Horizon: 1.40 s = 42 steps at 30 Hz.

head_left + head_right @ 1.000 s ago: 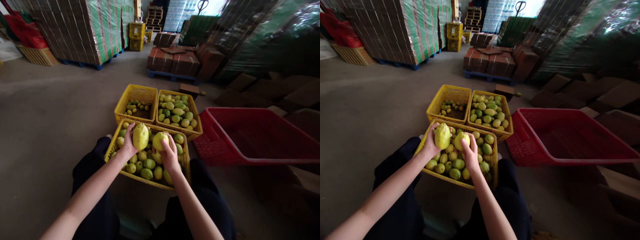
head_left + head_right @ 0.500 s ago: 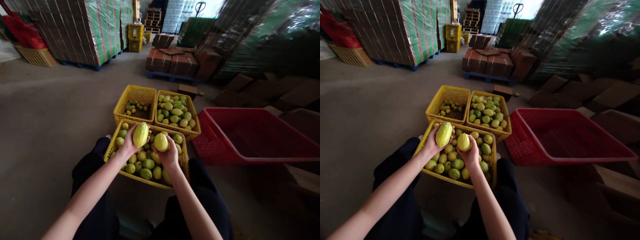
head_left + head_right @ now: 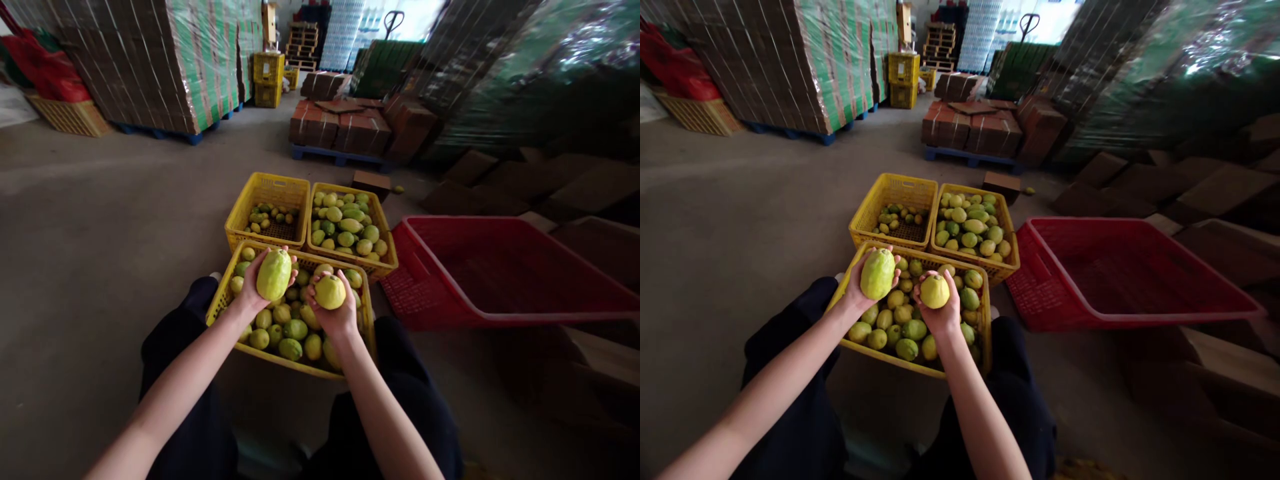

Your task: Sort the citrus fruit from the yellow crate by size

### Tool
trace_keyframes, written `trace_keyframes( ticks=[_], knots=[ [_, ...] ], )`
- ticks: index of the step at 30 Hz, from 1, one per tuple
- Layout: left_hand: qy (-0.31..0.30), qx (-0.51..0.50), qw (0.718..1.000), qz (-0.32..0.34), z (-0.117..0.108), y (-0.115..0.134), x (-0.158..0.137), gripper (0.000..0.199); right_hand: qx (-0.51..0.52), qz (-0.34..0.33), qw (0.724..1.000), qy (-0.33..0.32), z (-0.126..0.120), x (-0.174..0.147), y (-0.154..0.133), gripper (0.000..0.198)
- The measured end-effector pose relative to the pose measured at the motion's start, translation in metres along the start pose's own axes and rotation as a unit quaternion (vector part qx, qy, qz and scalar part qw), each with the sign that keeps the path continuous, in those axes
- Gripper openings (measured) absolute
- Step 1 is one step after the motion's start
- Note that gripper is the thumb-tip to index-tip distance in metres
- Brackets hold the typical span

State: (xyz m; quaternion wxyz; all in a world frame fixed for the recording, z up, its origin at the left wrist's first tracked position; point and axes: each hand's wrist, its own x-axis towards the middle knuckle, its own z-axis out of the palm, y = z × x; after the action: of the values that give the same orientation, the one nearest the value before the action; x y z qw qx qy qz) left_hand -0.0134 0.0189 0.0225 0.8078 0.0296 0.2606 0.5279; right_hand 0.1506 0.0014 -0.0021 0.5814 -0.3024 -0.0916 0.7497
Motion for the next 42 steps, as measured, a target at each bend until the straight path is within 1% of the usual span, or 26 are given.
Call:
trace_keyframes(
  ticks=[3, 7, 10, 14, 17, 19, 22, 24, 26, 27, 30, 33, 35, 37, 40, 42],
  knots=[
    [-0.019, 0.007, 1.000, 0.003, -0.006, 0.000, 0.002, 0.030, -0.002, -0.018, 0.999, -0.037, -0.003, -0.001, -0.001, 0.023],
    [-0.050, 0.034, 0.998, 0.000, -0.014, 0.000, 0.004, 0.030, -0.042, -0.042, 0.993, -0.107, -0.005, -0.005, 0.001, 0.027],
    [-0.069, 0.054, 0.996, -0.002, -0.017, -0.001, 0.004, 0.032, -0.067, -0.058, 0.986, -0.141, -0.005, -0.007, 0.002, 0.030],
    [-0.071, 0.060, 0.996, 0.000, -0.016, -0.002, 0.002, 0.035, -0.074, -0.062, 0.982, -0.162, -0.006, -0.008, 0.002, 0.031],
    [-0.054, 0.045, 0.997, -0.009, -0.012, -0.002, 0.001, 0.034, -0.063, -0.049, 0.985, -0.154, -0.006, -0.007, 0.001, 0.033],
    [-0.031, 0.020, 0.999, -0.015, -0.009, -0.003, 0.000, 0.034, -0.048, -0.036, 0.989, -0.135, -0.006, -0.006, 0.000, 0.035],
    [-0.009, -0.042, 0.999, 0.001, -0.004, -0.005, 0.000, 0.035, -0.010, -0.014, 0.997, -0.081, -0.004, -0.004, 0.001, 0.035],
    [-0.009, -0.080, 0.997, 0.019, -0.002, -0.006, 0.001, 0.036, 0.022, -0.006, 0.999, -0.042, -0.003, -0.002, 0.002, 0.031],
    [0.005, -0.108, 0.994, 0.028, -0.002, -0.006, 0.003, 0.036, 0.051, -0.008, 0.999, -0.012, -0.003, -0.001, 0.003, 0.027],
    [0.026, -0.123, 0.992, 0.031, -0.003, -0.006, 0.004, 0.037, 0.062, -0.012, 0.998, -0.001, -0.003, -0.001, 0.003, 0.025],
    [0.116, -0.169, 0.978, 0.042, -0.008, -0.004, 0.010, 0.035, 0.071, -0.022, 0.997, 0.024, -0.005, 0.002, 0.005, 0.019],
    [0.181, -0.184, 0.965, 0.056, -0.014, 0.002, 0.015, 0.031, 0.056, -0.004, 0.997, 0.056, -0.013, 0.008, 0.011, 0.014],
    [0.208, -0.177, 0.960, 0.066, -0.017, 0.010, 0.014, 0.027, 0.040, 0.029, 0.992, 0.113, -0.022, 0.013, 0.021, 0.010],
    [0.229, -0.171, 0.954, 0.088, -0.020, 0.023, 0.010, 0.023, 0.014, 0.072, 0.981, 0.178, -0.033, 0.019, 0.034, 0.009],
    [0.244, -0.182, 0.942, 0.142, -0.025, 0.050, -0.001, 0.019, -0.043, 0.136, 0.965, 0.221, -0.051, 0.021, 0.057, 0.011],
    [0.239, -0.198, 0.936, 0.164, -0.028, 0.067, -0.010, 0.019, -0.081, 0.170, 0.949, 0.253, -0.061, 0.018, 0.072, 0.011]
  ],
)
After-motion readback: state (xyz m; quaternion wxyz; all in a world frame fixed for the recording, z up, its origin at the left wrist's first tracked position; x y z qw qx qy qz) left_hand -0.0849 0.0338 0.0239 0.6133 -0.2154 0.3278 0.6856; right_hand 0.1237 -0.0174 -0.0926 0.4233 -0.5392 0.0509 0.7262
